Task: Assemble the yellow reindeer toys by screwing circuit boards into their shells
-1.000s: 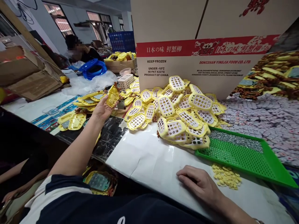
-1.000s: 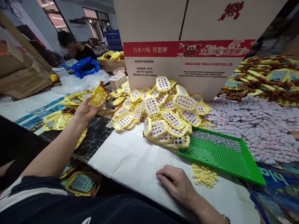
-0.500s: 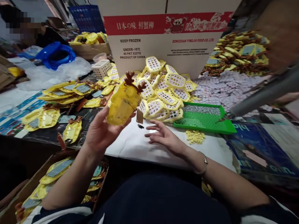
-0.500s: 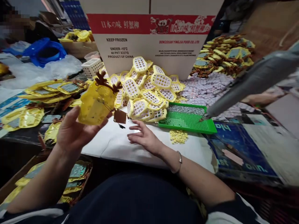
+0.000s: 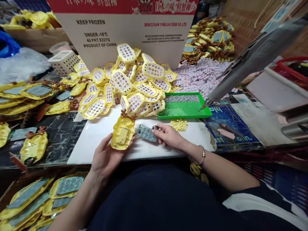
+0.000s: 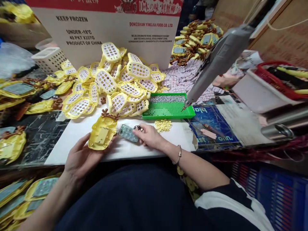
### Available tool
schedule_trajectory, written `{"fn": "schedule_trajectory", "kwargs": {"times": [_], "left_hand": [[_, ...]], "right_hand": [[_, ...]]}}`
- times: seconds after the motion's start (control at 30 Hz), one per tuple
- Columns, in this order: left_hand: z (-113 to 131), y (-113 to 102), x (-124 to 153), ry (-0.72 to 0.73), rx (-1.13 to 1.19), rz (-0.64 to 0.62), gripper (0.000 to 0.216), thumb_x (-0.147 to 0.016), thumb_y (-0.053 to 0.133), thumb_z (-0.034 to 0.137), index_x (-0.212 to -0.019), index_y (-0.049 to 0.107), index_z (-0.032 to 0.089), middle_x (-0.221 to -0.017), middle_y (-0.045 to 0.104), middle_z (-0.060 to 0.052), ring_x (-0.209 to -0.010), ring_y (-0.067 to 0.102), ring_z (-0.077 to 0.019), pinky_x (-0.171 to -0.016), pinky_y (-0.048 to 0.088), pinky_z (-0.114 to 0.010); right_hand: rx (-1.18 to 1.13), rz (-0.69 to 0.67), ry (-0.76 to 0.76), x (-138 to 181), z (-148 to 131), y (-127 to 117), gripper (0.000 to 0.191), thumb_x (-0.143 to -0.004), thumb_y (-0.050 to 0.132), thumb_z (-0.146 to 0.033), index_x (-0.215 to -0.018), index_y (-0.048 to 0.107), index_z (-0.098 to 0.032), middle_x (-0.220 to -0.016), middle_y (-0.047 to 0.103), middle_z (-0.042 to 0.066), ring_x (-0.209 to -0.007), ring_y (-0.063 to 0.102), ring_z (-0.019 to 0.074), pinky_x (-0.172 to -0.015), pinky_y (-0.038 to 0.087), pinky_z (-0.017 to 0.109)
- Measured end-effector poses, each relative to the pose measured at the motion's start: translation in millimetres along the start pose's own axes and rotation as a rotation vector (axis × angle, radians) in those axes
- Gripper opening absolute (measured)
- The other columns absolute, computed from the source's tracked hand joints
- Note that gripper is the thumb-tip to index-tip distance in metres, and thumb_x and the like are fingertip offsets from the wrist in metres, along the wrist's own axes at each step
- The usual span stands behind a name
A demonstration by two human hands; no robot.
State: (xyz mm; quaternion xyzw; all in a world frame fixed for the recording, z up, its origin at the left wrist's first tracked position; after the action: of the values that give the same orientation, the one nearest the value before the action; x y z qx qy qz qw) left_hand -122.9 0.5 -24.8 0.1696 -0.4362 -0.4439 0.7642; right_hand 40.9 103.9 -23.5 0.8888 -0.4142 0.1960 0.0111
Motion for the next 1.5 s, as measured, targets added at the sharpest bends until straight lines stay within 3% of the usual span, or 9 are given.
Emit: {"fn": "schedule_trajectory", "kwargs": {"times": [0.17, 0.33, 0.57, 0.73, 0.83, 0.93, 1.13, 1.33, 1.5], "left_hand": [[-6.6, -4.3, 1.6, -0.033, -0.087, 0.021, 0.053, -0.095, 0.032, 0.018, -0.147, 0.033, 0.005, -0.107, 0.073, -0.018, -0.093, 0.073, -0.027, -0.077, 0.062, -0.037], [-5.5, -9.4, 5.1, -0.113, -0.196, 0.032, 0.05, -0.094, 0.04, 0.024, -0.141, 0.044, 0.008, -0.111, 0.073, -0.016, -0.092, 0.073, -0.0283, -0.079, 0.062, -0.04], [0.7, -12.1, 3.1, -0.05, -0.384, -0.025, 0.027, -0.076, 0.065, 0.015, -0.103, 0.069, 0.011, -0.11, 0.072, -0.012, -0.086, 0.072, -0.0226, -0.084, 0.06, -0.034], [11.1, -21.2, 2.8, 0.02, -0.513, 0.005, 0.035, -0.07, 0.07, 0.016, -0.105, 0.066, 0.012, -0.099, 0.071, -0.009, -0.077, 0.069, -0.018, -0.07, 0.06, -0.029], [38.8, -28.1, 7.0, 0.324, -0.889, 0.065, 0.052, -0.07, 0.075, 0.025, -0.119, 0.06, 0.02, -0.083, 0.063, -0.001, -0.061, 0.059, -0.0133, -0.053, 0.051, -0.023], [63.3, -14.2, 27.2, 0.863, -1.315, 0.175, 0.056, -0.07, 0.077, 0.028, -0.123, 0.059, 0.023, -0.089, 0.058, -0.003, -0.073, 0.057, -0.017, -0.063, 0.05, -0.026], [-8.5, 62.8, 31.5, 1.285, -1.883, -0.403, 0.034, -0.089, 0.053, 0.027, -0.122, 0.059, 0.02, -0.119, 0.061, -0.015, -0.103, 0.057, -0.0292, -0.085, 0.047, -0.042], [-57.1, 90.8, -0.8, 1.037, -2.236, -0.638, 0.039, -0.089, 0.042, 0.014, -0.124, 0.054, 0.004, -0.112, 0.063, -0.022, -0.101, 0.056, -0.0324, -0.084, 0.042, -0.047], [-55.9, 77.6, 18.6, 0.974, -2.18, -0.878, 0.029, -0.085, 0.044, 0.01, -0.107, 0.063, 0.014, -0.105, 0.067, -0.013, -0.095, 0.057, -0.0269, -0.092, 0.041, -0.045]], "right_hand": [[0.717, 0.348, -0.363, 9.9, -25.3, -24.5, 0.03, -0.082, 0.064, -0.023, -0.111, 0.061, -0.015, -0.061, 0.059, -0.003, -0.058, 0.055, 0.0136, -0.06, 0.041, 0.025], [0.955, 0.275, -0.636, 11.5, -28.5, -4.5, 0.024, -0.094, 0.048, -0.024, -0.108, 0.065, -0.015, -0.096, 0.067, 0.009, -0.081, 0.063, 0.0173, -0.071, 0.047, 0.027], [1.247, 0.14, -0.514, -14.9, -29.9, 9.2, 0.025, -0.094, 0.046, -0.019, -0.109, 0.066, -0.017, -0.114, 0.066, 0.011, -0.091, 0.062, 0.0206, -0.069, 0.046, 0.03], [1.256, 0.119, -0.454, -22.0, -37.2, 8.9, 0.026, -0.095, 0.047, -0.021, -0.109, 0.067, -0.014, -0.103, 0.07, 0.011, -0.092, 0.064, 0.0214, -0.07, 0.045, 0.029], [1.208, 0.182, -0.439, -21.1, -39.3, 2.1, 0.027, -0.095, 0.049, -0.022, -0.116, 0.064, -0.015, -0.104, 0.072, 0.009, -0.093, 0.065, 0.019, -0.075, 0.045, 0.027], [1.234, 0.221, -0.395, -20.0, -36.3, -3.0, 0.023, -0.094, 0.05, -0.028, -0.104, 0.068, -0.017, -0.093, 0.073, 0.008, -0.081, 0.065, 0.019, -0.064, 0.039, 0.028], [1.335, 0.198, -0.462, -18.1, -33.0, 3.3, 0.025, -0.095, 0.049, -0.03, -0.105, 0.068, -0.018, -0.094, 0.068, 0.009, -0.075, 0.061, 0.0169, -0.058, 0.034, 0.027], [1.221, 0.143, -0.543, -20.8, -28.5, 1.1, 0.024, -0.095, 0.049, -0.027, -0.096, 0.07, -0.016, -0.088, 0.065, 0.007, -0.074, 0.059, 0.0154, -0.062, 0.038, 0.026], [1.108, 0.09, -0.588, -5.6, -26.2, 0.5, 0.019, -0.093, 0.052, -0.025, -0.095, 0.069, -0.016, -0.089, 0.066, 0.006, -0.076, 0.06, 0.0147, -0.066, 0.041, 0.025]]}}
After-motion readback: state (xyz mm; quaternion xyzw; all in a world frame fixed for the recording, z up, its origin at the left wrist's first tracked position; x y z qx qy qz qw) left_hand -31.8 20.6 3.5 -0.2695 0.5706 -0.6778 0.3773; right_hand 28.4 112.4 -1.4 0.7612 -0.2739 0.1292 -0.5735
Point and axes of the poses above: each hand's wrist, its own x-axis away from the middle knuckle, its own y-axis out of the palm, z = x × y, the point moved 8 cm from there along -x, towards the middle knuckle
